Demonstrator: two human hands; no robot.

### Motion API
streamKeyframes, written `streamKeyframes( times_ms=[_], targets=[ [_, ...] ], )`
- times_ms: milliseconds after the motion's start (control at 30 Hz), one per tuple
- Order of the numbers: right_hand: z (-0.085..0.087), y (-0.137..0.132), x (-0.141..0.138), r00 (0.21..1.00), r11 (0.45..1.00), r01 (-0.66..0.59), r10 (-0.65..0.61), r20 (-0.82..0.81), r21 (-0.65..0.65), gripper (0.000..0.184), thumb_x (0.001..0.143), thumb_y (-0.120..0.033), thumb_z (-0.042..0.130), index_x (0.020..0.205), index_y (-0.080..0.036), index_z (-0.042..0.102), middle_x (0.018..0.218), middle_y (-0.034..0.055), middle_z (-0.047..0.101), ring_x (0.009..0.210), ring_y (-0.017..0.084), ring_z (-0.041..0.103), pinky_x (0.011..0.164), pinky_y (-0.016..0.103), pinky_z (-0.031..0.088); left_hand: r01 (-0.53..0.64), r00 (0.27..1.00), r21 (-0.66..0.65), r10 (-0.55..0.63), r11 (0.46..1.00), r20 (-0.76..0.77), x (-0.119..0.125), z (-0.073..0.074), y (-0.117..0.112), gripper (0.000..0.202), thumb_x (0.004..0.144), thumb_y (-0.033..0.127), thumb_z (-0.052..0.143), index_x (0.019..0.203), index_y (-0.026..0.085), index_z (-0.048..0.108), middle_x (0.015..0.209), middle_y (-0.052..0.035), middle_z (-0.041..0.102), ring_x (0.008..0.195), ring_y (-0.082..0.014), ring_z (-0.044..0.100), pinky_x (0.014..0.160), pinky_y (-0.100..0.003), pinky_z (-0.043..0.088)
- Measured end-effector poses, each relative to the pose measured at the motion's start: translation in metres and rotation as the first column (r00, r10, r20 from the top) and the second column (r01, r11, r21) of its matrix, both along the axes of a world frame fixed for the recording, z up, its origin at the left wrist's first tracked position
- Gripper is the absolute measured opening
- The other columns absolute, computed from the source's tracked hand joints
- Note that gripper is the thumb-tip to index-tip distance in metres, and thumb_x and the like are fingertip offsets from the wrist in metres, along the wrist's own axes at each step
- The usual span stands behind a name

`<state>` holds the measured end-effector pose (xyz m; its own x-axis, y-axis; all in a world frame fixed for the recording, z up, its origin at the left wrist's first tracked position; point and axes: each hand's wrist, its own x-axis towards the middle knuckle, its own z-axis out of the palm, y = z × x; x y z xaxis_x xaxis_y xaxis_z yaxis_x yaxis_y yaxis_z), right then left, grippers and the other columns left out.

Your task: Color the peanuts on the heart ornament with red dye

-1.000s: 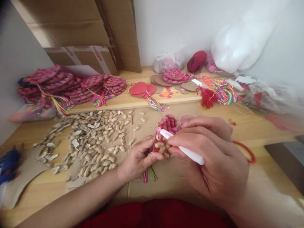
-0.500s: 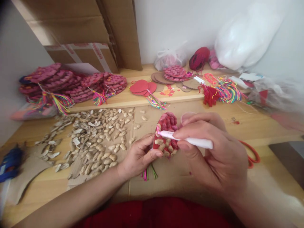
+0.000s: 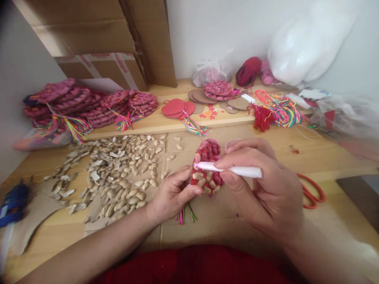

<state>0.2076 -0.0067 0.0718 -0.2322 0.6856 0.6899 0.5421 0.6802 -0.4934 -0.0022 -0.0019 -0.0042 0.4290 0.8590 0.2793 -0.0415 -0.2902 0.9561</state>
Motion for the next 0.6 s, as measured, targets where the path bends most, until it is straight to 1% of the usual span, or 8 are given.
streamKeyframes(
  times_ms=[100, 233, 267, 367, 400, 467, 533, 600],
  targets=[
    [0.0001, 0.0000, 0.0003, 1.000, 1.000, 0.015, -0.015, 0.000, 0.008, 0.025, 0.084, -0.012, 0.069, 0.105, -0.026, 0.071, 0.096, 0.0021, 0.074, 0.102, 0.024, 0.068, 0.091, 0.045, 0.055, -0.004, 1.000, 0.005, 0.004, 1.000, -0.010, -0.0005, 0.0003, -0.0004, 0.038, 0.094, 0.051, 0.066, 0.100, 0.014, 0.073, 0.091, -0.0057, 0.063, 0.087, -0.0184, 0.058, 0.083, -0.030, 0.046],
    [0.0003, -0.0005, 0.0011, 1.000, 1.000, -0.003, 0.003, -0.004, 0.005, 0.023, 0.085, -0.013, 0.068, 0.103, -0.027, 0.071, 0.092, 0.0012, 0.074, 0.101, 0.025, 0.069, 0.091, 0.045, 0.055, -0.002, 0.999, -0.004, 0.002, 1.000, -0.036, -0.0008, 0.0022, -0.0010, 0.048, 0.094, 0.056, 0.064, 0.117, 0.014, 0.071, 0.099, -0.0087, 0.067, 0.095, -0.0216, 0.061, 0.089, -0.033, 0.048],
    [0.0005, -0.0008, 0.0011, 1.000, 1.000, -0.006, 0.006, 0.002, 0.000, 0.023, 0.085, -0.014, 0.068, 0.103, -0.027, 0.071, 0.092, 0.0010, 0.074, 0.101, 0.025, 0.069, 0.091, 0.045, 0.055, -0.004, 0.999, -0.004, 0.004, 1.000, -0.039, -0.0007, 0.0027, -0.0011, 0.048, 0.094, 0.056, 0.063, 0.116, 0.014, 0.071, 0.099, -0.0087, 0.067, 0.095, -0.0216, 0.061, 0.089, -0.033, 0.048],
    [0.0016, -0.0016, -0.0001, 1.000, 1.000, 0.019, -0.019, 0.025, 0.006, 0.023, 0.085, -0.014, 0.068, 0.104, -0.027, 0.071, 0.094, 0.0014, 0.074, 0.101, 0.025, 0.069, 0.092, 0.046, 0.055, -0.010, 0.999, 0.005, 0.010, 1.000, -0.041, -0.0004, 0.0033, -0.0010, 0.046, 0.094, 0.056, 0.063, 0.108, 0.014, 0.073, 0.095, -0.0075, 0.066, 0.092, -0.0207, 0.060, 0.086, -0.033, 0.048],
    [0.0022, -0.0019, -0.0008, 0.999, 0.999, 0.036, -0.036, 0.028, 0.016, 0.023, 0.085, -0.014, 0.068, 0.103, -0.027, 0.071, 0.094, 0.0014, 0.075, 0.101, 0.025, 0.068, 0.092, 0.045, 0.055, -0.013, 0.999, 0.005, 0.013, 1.000, -0.040, -0.0003, 0.0032, -0.0009, 0.045, 0.094, 0.056, 0.063, 0.109, 0.014, 0.073, 0.094, -0.0074, 0.066, 0.092, -0.0208, 0.060, 0.086, -0.033, 0.049],
    [0.0037, -0.0026, -0.0021, 0.998, 0.998, 0.052, -0.053, 0.026, 0.030, 0.022, 0.085, -0.014, 0.068, 0.102, -0.028, 0.070, 0.092, 0.0006, 0.074, 0.101, 0.024, 0.068, 0.092, 0.044, 0.055, -0.011, 0.999, -0.001, 0.011, 1.000, -0.039, -0.0001, 0.0030, -0.0008, 0.046, 0.094, 0.056, 0.064, 0.114, 0.015, 0.072, 0.097, -0.0081, 0.067, 0.095, -0.0219, 0.061, 0.088, -0.033, 0.049],
    [0.0051, -0.0032, -0.0029, 0.999, 0.999, 0.036, -0.037, 0.031, 0.037, 0.022, 0.085, -0.013, 0.067, 0.101, -0.028, 0.069, 0.088, -0.0006, 0.072, 0.100, 0.023, 0.068, 0.093, 0.044, 0.055, -0.007, 1.000, -0.001, 0.007, 1.000, -0.031, 0.0000, 0.0027, -0.0008, 0.047, 0.094, 0.055, 0.064, 0.118, 0.015, 0.070, 0.101, -0.0091, 0.068, 0.098, -0.0227, 0.061, 0.089, -0.034, 0.049],
    [0.0058, -0.0036, -0.0030, 0.999, 0.999, 0.010, -0.012, 0.050, 0.039, 0.023, 0.085, -0.013, 0.067, 0.102, -0.028, 0.069, 0.088, -0.0011, 0.071, 0.100, 0.022, 0.067, 0.095, 0.043, 0.055, -0.007, 1.000, 0.008, 0.007, 1.000, -0.023, 0.0000, 0.0026, -0.0008, 0.045, 0.094, 0.054, 0.064, 0.113, 0.014, 0.071, 0.099, -0.0086, 0.067, 0.097, -0.0219, 0.061, 0.088, -0.033, 0.048]
  ],
)
